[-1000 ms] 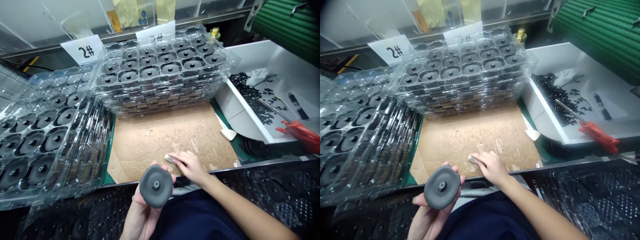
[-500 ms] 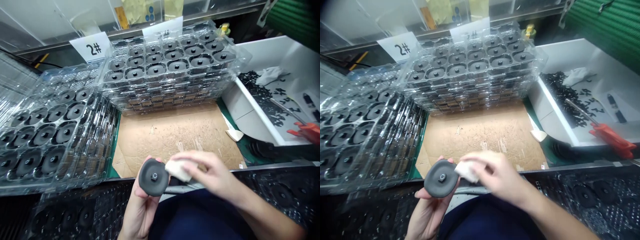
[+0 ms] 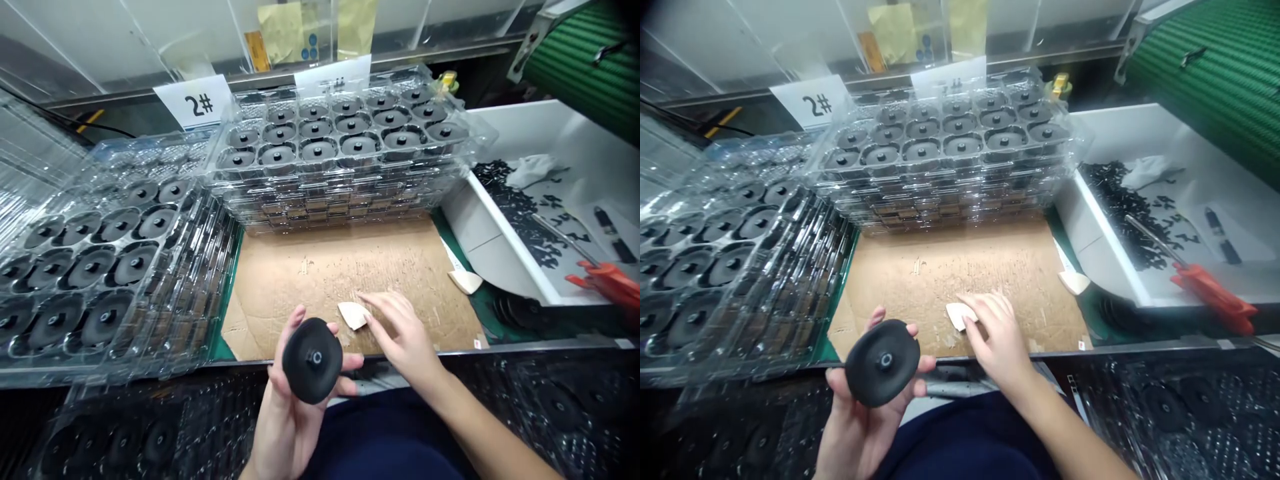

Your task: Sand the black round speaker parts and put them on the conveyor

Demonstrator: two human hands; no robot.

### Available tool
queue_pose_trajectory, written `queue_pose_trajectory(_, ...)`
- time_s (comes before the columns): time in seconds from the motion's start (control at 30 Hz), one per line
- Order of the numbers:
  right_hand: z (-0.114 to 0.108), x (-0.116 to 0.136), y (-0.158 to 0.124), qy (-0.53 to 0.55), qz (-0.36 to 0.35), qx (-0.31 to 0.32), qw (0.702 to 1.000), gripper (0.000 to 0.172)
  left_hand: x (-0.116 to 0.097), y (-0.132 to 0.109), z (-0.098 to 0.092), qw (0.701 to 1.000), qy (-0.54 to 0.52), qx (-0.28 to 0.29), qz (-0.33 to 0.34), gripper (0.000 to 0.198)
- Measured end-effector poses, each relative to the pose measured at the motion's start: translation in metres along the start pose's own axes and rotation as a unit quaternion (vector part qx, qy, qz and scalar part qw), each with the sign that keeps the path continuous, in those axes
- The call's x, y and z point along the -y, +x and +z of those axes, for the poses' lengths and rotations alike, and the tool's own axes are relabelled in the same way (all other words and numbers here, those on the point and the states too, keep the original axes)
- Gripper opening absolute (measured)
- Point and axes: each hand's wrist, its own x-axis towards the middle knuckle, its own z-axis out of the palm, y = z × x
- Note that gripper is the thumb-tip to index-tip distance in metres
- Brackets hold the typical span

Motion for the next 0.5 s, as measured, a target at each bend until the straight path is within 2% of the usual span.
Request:
queue_pose_trajectory(0.07, -0.004, 0.009, -0.010, 0.016, -0.009, -0.005, 1.000, 0.034, 0.005, 0.002, -0.005, 0.983, 0.149, -0.010, 0.109, 0.066)
queue_pose_trajectory(0.1, -0.004, 0.012, -0.015, 0.023, -0.010, -0.008, 1.000, 0.036, 0.008, 0.002, -0.009, 0.958, 0.233, -0.009, 0.167, 0.076)
queue_pose_trajectory(0.17, -0.005, 0.017, -0.023, 0.049, 0.000, -0.001, 0.999, 0.041, 0.012, 0.004, -0.016, 0.887, 0.380, 0.007, 0.261, 0.094)
queue_pose_trajectory(0.2, -0.007, 0.019, -0.025, 0.070, 0.004, 0.008, 0.997, 0.046, 0.014, 0.004, -0.019, 0.856, 0.428, 0.012, 0.288, 0.099)
queue_pose_trajectory(0.27, -0.012, 0.022, -0.024, 0.114, -0.023, 0.038, 0.993, 0.054, 0.016, 0.004, -0.020, 0.823, 0.476, 0.008, 0.309, 0.102)
queue_pose_trajectory(0.33, -0.020, 0.025, -0.016, 0.118, -0.103, 0.068, 0.985, 0.055, 0.016, 0.002, -0.017, 0.819, 0.480, -0.018, 0.313, 0.098)
queue_pose_trajectory(0.4, -0.028, 0.026, -0.006, 0.088, -0.182, 0.077, 0.976, 0.046, 0.015, 0.001, -0.012, 0.825, 0.470, -0.041, 0.311, 0.094)
queue_pose_trajectory(0.5, -0.031, 0.026, 0.002, 0.072, -0.223, 0.060, 0.970, 0.031, 0.010, -0.001, -0.008, 0.853, 0.462, -0.059, 0.236, 0.082)
